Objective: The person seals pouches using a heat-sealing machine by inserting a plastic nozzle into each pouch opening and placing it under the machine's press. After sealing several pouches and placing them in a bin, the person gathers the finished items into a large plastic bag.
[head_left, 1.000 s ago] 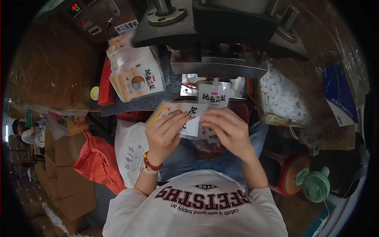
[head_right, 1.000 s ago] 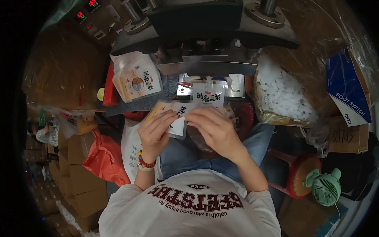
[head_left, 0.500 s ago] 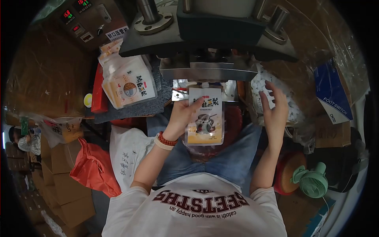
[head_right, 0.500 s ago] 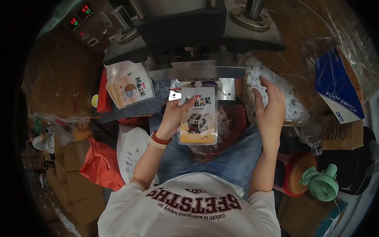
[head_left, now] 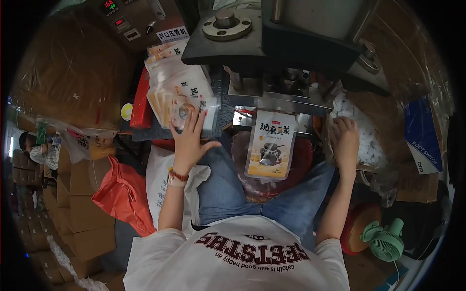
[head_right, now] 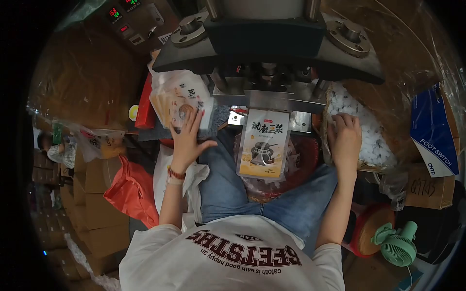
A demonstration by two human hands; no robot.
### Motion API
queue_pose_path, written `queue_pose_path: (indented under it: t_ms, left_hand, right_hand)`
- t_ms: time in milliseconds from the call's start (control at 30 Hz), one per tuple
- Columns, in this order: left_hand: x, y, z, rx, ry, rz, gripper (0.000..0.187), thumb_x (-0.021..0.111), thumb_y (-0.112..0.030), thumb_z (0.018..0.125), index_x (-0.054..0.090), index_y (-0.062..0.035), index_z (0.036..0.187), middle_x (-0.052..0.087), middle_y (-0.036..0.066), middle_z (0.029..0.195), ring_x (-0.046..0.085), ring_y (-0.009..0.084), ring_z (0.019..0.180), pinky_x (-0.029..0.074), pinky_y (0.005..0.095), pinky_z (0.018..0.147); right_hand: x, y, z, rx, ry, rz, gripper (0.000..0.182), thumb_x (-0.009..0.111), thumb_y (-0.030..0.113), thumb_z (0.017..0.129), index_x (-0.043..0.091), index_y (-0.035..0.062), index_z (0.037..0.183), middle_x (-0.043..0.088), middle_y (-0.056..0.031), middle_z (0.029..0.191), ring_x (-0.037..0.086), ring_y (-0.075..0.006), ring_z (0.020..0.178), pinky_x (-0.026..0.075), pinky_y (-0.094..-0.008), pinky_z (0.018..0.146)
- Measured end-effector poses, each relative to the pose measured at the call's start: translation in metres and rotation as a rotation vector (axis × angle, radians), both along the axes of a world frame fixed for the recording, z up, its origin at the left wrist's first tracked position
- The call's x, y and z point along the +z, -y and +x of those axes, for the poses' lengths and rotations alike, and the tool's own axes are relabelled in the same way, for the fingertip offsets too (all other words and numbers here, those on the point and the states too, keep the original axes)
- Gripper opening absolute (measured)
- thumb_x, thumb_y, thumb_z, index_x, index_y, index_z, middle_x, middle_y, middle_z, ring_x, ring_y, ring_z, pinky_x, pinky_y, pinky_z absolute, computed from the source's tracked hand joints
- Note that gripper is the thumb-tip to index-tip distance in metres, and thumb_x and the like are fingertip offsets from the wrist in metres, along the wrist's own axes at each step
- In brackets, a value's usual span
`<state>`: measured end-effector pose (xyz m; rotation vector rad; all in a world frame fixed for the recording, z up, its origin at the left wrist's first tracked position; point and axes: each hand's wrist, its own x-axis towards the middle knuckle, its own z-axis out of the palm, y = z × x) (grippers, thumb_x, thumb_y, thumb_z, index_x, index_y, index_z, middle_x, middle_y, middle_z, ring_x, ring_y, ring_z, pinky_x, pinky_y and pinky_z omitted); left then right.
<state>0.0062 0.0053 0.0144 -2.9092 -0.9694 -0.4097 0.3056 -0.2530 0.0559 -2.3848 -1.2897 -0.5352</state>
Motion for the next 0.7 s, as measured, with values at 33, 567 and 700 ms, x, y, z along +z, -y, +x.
queue_pose_path:
  t_ms: [33, 567, 700]
  left_hand:
    - [0.002, 0.006, -0.009, -0.106, 0.07, 0.035, 0.067, 0.072, -0.029, 0.076, 0.047, -0.0154, 0.137, 0.05, 0.009, 0.138, 0.045, 0.024, 0.129, 0.028, 0.0552, 0.106]
    - [0.075, 0.092, 0.022, -0.605, 0.637, -0.539, 0.027, 0.065, 0.0, 0.072, 0.07, -0.0037, 0.098, 0.071, 0.011, 0.095, 0.069, 0.0272, 0.088, 0.054, 0.0314, 0.073]
    - [0.039, 0.098, 0.049, -0.404, 0.626, -1.009, 0.016, 0.067, -0.012, 0.085, 0.071, -0.0002, 0.095, 0.072, 0.009, 0.091, 0.068, 0.0147, 0.074, 0.052, 0.025, 0.063]
  right_hand:
    - [0.004, 0.0, -0.002, -0.029, -0.099, 0.14, 0.019, 0.065, 0.003, 0.077, 0.064, -0.0019, 0.096, 0.063, -0.0134, 0.097, 0.056, -0.0323, 0.091, 0.047, -0.0384, 0.079]
    - [0.039, -0.034, -0.099, 0.868, -0.553, 0.436, 0.037, 0.074, 0.014, 0.063, 0.073, 0.0076, 0.099, 0.062, -0.0113, 0.115, 0.053, -0.0311, 0.11, 0.043, -0.0397, 0.095]
    - [0.031, -0.03, -0.096, 0.579, -0.668, 0.343, 0.049, 0.077, 0.018, 0.073, 0.063, 0.0057, 0.118, 0.058, -0.0112, 0.118, 0.05, -0.0308, 0.113, 0.041, -0.0397, 0.096]
